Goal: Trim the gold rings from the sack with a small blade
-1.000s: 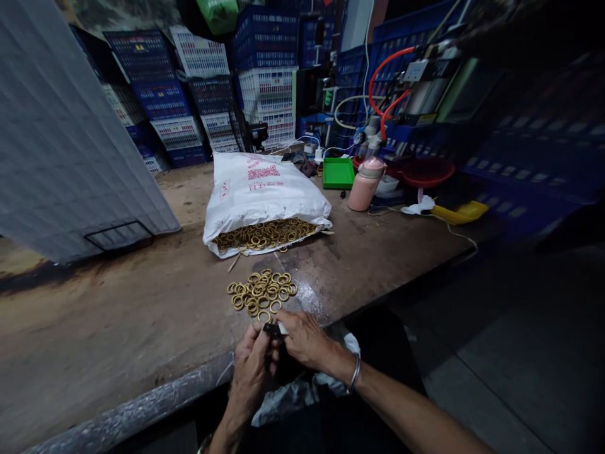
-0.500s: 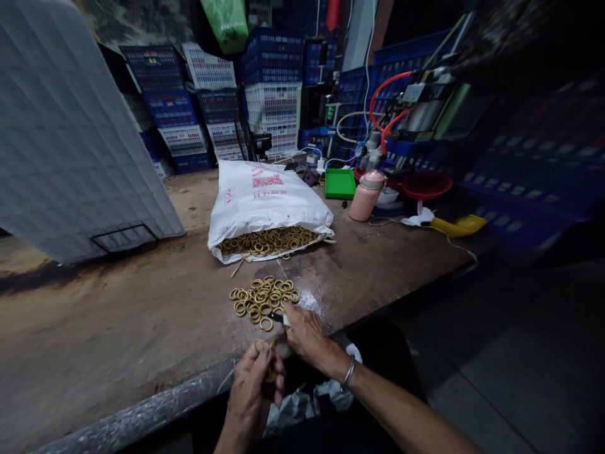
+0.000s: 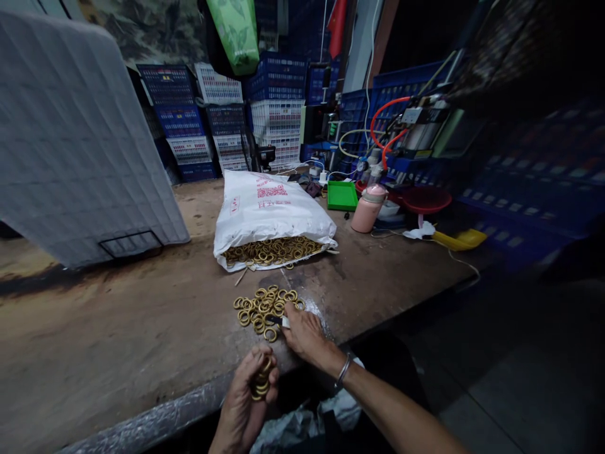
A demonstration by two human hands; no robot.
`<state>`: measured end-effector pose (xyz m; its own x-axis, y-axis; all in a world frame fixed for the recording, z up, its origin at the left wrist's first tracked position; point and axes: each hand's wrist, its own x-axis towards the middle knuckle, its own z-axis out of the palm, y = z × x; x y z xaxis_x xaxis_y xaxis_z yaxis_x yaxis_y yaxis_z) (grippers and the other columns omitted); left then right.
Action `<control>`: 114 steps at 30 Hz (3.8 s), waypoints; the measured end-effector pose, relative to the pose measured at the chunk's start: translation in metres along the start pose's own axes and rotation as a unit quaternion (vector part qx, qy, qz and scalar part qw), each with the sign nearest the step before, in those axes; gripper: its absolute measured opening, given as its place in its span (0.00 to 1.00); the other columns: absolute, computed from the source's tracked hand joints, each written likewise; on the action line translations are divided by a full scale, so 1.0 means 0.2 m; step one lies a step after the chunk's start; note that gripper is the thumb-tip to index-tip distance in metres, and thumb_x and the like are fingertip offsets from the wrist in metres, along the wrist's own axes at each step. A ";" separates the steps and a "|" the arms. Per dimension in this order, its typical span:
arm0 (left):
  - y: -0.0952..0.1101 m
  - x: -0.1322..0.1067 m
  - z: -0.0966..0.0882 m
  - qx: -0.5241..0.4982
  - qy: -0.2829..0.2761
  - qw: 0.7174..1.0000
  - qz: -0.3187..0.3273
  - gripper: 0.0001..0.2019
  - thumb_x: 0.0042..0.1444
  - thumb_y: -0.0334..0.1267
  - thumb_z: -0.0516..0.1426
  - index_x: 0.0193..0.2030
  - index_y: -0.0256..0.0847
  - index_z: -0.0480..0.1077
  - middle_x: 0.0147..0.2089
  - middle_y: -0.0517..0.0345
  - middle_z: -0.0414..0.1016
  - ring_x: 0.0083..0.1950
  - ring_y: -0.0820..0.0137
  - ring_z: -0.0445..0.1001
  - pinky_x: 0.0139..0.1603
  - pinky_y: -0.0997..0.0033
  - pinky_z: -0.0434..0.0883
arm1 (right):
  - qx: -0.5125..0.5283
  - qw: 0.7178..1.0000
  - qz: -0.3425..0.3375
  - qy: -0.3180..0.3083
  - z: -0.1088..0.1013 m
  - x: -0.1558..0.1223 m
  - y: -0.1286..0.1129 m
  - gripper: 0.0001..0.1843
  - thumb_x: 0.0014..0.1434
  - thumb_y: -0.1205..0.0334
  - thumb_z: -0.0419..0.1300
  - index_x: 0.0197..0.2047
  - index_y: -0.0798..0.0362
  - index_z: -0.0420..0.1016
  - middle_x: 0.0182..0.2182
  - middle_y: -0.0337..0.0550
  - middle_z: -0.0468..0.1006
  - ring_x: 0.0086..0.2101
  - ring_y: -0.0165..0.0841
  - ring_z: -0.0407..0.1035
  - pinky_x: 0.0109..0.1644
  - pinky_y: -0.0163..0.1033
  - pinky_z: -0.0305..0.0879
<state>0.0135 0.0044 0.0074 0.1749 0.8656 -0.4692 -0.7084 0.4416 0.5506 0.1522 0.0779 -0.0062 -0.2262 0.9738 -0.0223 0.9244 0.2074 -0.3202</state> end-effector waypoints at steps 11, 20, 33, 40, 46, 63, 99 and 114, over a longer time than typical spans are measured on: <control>-0.04 0.06 0.02 0.133 0.037 0.984 0.108 0.13 0.46 0.44 0.59 0.34 0.39 0.65 0.24 0.65 0.66 0.20 0.79 0.63 0.15 0.83 0.57 | 0.302 0.950 -0.058 0.049 -0.03 -0.08 -0.02 0.03 0.55 0.62 0.50 0.32 0.52 0.60 0.26 0.35 0.66 0.28 0.27 0.60 0.31 0.30 0.53; -0.05 0.10 0.04 0.196 0.096 0.969 0.113 0.19 0.40 0.50 0.60 0.33 0.39 0.64 0.16 0.69 0.62 0.14 0.81 0.58 0.13 0.82 0.56 | 0.406 0.912 -0.060 -0.001 -0.03 -0.12 -0.05 0.05 0.55 0.61 0.50 0.30 0.53 0.59 0.23 0.33 0.63 0.26 0.25 0.57 0.30 0.30 0.53; -0.03 0.09 0.05 0.242 0.068 0.960 0.120 0.14 0.46 0.49 0.57 0.26 0.38 0.65 0.17 0.67 0.61 0.15 0.81 0.57 0.15 0.82 0.56 | 0.493 0.867 -0.040 -0.060 -0.04 -0.11 -0.04 0.08 0.55 0.58 0.51 0.30 0.53 0.60 0.22 0.32 0.65 0.25 0.25 0.60 0.30 0.29 0.56; -0.03 0.07 0.07 0.307 0.076 0.940 0.130 0.15 0.45 0.50 0.57 0.26 0.38 0.65 0.17 0.67 0.61 0.16 0.80 0.57 0.15 0.81 0.56 | 0.431 0.902 -0.021 -0.033 -0.03 -0.08 -0.04 0.10 0.53 0.58 0.52 0.26 0.54 0.61 0.20 0.31 0.62 0.24 0.24 0.57 0.28 0.28 0.53; -0.05 0.07 0.06 0.256 0.034 0.964 0.062 0.15 0.46 0.50 0.56 0.26 0.39 0.63 0.18 0.67 0.61 0.15 0.81 0.56 0.15 0.82 0.54 | 0.415 0.909 -0.030 -0.025 -0.04 -0.09 -0.02 0.08 0.53 0.60 0.52 0.26 0.54 0.63 0.20 0.31 0.62 0.24 0.24 0.56 0.27 0.29 0.50; -0.08 0.04 0.07 0.225 0.028 0.972 0.057 0.13 0.47 0.48 0.57 0.29 0.40 0.61 0.20 0.67 0.63 0.17 0.82 0.58 0.17 0.83 0.55 | 0.420 0.906 -0.028 -0.041 -0.11 -0.13 0.00 0.10 0.56 0.61 0.46 0.27 0.54 0.63 0.20 0.34 0.65 0.23 0.25 0.59 0.28 0.29 0.53; -0.10 0.02 0.01 0.318 0.010 0.939 0.133 0.15 0.49 0.50 0.54 0.25 0.39 0.60 0.18 0.68 0.58 0.17 0.81 0.54 0.18 0.81 0.53 | 0.065 0.982 -0.135 -0.113 -0.08 -0.18 0.01 0.16 0.49 0.71 0.46 0.42 0.54 0.65 0.27 0.43 0.72 0.27 0.32 0.64 0.28 0.33 0.49; -0.39 0.06 -0.20 0.172 0.118 0.969 -0.135 0.12 0.41 0.41 0.61 0.20 0.36 0.63 0.15 0.62 0.65 0.13 0.80 0.59 0.11 0.82 0.52 | 0.038 0.997 -0.061 0.017 -0.07 0.00 -0.07 0.15 0.48 0.71 0.49 0.40 0.52 0.63 0.31 0.43 0.74 0.30 0.32 0.67 0.30 0.34 0.48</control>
<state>0.0430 -0.0295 -0.0682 0.1321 0.6473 -0.7507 -0.3821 0.7321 0.5640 0.1441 0.0774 0.0106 -0.3229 0.9450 0.0529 0.8648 0.3173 -0.3892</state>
